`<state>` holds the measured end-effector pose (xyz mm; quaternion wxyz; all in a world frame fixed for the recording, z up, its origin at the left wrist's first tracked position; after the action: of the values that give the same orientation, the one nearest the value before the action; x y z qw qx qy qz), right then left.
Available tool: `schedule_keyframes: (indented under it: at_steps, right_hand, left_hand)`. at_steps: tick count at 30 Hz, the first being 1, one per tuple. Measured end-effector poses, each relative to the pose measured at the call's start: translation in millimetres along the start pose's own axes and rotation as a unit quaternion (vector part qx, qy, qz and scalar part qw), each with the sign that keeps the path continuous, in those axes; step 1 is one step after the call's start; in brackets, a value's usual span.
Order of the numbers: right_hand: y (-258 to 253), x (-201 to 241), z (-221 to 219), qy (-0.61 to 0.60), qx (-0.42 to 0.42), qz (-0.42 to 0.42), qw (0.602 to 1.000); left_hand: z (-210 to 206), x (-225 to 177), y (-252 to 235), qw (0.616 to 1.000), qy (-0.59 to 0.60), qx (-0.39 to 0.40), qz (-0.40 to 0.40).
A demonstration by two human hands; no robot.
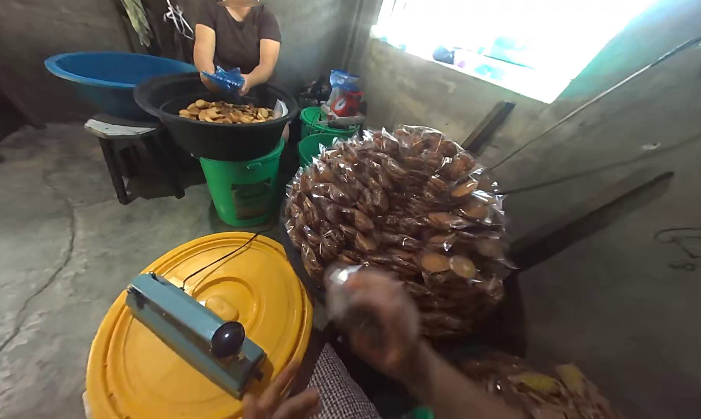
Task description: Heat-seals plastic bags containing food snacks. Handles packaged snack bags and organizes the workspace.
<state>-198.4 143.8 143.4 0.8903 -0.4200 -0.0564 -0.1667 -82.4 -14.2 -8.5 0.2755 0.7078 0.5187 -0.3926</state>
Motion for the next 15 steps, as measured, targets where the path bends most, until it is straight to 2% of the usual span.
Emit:
schedule_keyframes:
  at_steps: [1, 3, 5, 6, 7, 8, 10, 11, 12, 13, 15]
  right_hand:
    - [14.1, 20.2, -30.0, -0.039, 0.024, 0.042, 0.998]
    - [47.9, 47.4, -81.5, -0.089, 0.116, 0.088, 0.985]
    - [79.9, 53.6, -110.7, -0.114, 0.221, 0.020, 0.968]
    - [91.6, 52.2, -118.5, -0.166, 0.259, -0.052, 0.950]
    - [102.5, 49.1, -126.2, -0.251, 0.295, -0.144, 0.910]
    - [112.0, 46.2, -133.8, -0.359, 0.321, -0.252, 0.840]
    - [126.3, 41.6, -155.2, -0.531, 0.275, -0.473, 0.647]
    - [129.0, 38.0, -168.7, -0.550, 0.242, -0.542, 0.588]
    - [128.4, 32.4, -183.0, -0.532, 0.230, -0.583, 0.569]
    - [122.9, 25.8, -196.3, -0.490, 0.240, -0.597, 0.588]
    - [96.5, 10.1, -217.8, -0.385, 0.313, -0.551, 0.672]
  left_hand:
    - [-11.7, 2.2, -16.1, 0.995, 0.092, 0.029, -0.013]
    - [-11.1, 9.3, -27.4, 0.973, 0.225, 0.000, -0.055]
    - [7.1, 22.6, -20.4, 0.950, 0.290, -0.080, -0.077]
    - [18.8, 30.2, -12.2, 0.952, 0.265, -0.134, -0.079]
    - [30.2, 37.1, -2.0, 0.964, 0.184, -0.181, -0.068]
    - [39.4, 43.0, 7.0, 0.974, 0.078, -0.207, -0.039]
    - [53.2, 50.7, 19.4, 0.967, -0.072, -0.243, 0.011]
    - [57.0, 51.6, 24.3, 0.961, -0.107, -0.252, 0.027]
    - [61.5, 52.2, 27.8, 0.957, -0.122, -0.261, 0.037]
    - [66.4, 51.2, 30.5, 0.953, -0.123, -0.272, 0.038]
    - [77.3, 42.2, 36.4, 0.937, -0.116, -0.327, 0.027]
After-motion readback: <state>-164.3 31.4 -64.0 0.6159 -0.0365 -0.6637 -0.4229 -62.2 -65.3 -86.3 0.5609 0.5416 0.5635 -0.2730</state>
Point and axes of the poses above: each hand's wrist, its own y-axis away from the middle knuckle, its own z-axis out of the back of the hand, x = y × z, the point moved 7 cm from there along -y, towards the middle knuckle, and after that the axes turned 14 degrees about x, right-handed, at the moved point
